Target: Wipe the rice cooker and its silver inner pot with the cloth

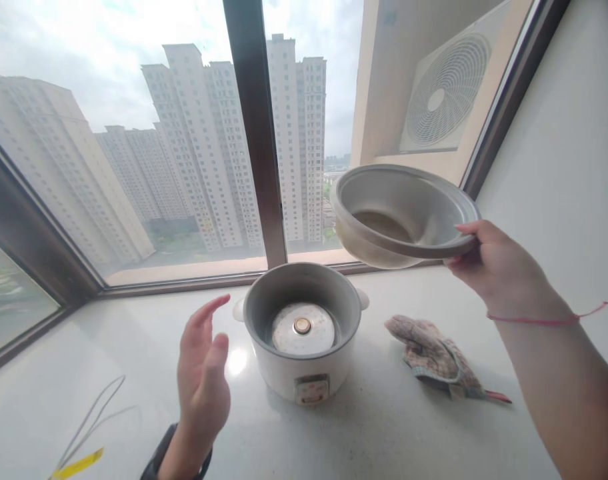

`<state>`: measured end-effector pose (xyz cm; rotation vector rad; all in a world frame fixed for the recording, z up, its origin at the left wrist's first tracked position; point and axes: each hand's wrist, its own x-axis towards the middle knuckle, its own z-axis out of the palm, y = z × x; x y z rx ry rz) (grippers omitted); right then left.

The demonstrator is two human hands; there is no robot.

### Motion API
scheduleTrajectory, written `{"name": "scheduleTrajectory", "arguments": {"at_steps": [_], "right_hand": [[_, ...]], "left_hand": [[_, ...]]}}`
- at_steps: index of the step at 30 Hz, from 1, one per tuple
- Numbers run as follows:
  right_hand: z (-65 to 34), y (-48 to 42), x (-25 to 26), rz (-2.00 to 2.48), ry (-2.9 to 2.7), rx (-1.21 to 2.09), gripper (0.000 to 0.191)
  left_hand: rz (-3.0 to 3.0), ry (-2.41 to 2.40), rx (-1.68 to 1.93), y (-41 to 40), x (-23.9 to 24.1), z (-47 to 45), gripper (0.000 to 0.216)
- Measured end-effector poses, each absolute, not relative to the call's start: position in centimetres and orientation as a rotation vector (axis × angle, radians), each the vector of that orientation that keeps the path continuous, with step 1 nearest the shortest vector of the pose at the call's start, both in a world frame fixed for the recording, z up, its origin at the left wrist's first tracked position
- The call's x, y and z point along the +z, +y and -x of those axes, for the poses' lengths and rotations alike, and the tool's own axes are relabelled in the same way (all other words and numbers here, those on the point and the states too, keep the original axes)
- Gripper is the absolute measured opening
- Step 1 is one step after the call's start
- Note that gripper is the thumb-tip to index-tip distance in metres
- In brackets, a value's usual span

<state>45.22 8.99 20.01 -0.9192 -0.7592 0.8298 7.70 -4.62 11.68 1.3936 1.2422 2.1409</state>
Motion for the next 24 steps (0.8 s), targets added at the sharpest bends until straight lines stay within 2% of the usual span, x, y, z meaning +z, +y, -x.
{"name": "scheduleTrajectory", "arguments": {"at_steps": [4,7,12,15,17,19,24], "right_hand": [[-38.9,7.0,20.9,0.852,-0.808,1.068,0.010],[-35.6,6.3,19.3,0.883,-0.906,1.223,0.011],[-33.9,6.0,16.6,1.068,-1.101,1.368,0.009],[-34.1,6.1,15.7,1.195,-1.262,1.314,0.009],[-34.3,6.5,15.0,1.270,-1.363,1.234,0.018],[-34.7,7.1,14.1,1.349,-1.481,1.125,0.028],[-35.6,8.6,11.7,1.522,-1.716,0.887,0.038]], "left_hand": [[-1.462,1.177,1.901,-0.8,17.3,-7.7,0.052],[-1.333,1.138,1.627,1.5,19.1,-6.6,0.070],[-1.328,1.412,1.415,2.4,18.2,-5.1,0.051],[-1.343,1.542,1.284,2.2,16.7,-4.6,0.041],[-1.367,1.589,1.224,2.2,15.8,-4.1,0.037],[-1.398,1.653,1.164,2.3,15.0,-3.6,0.037],[-1.490,1.809,1.015,2.3,14.1,-2.8,0.045]]}}
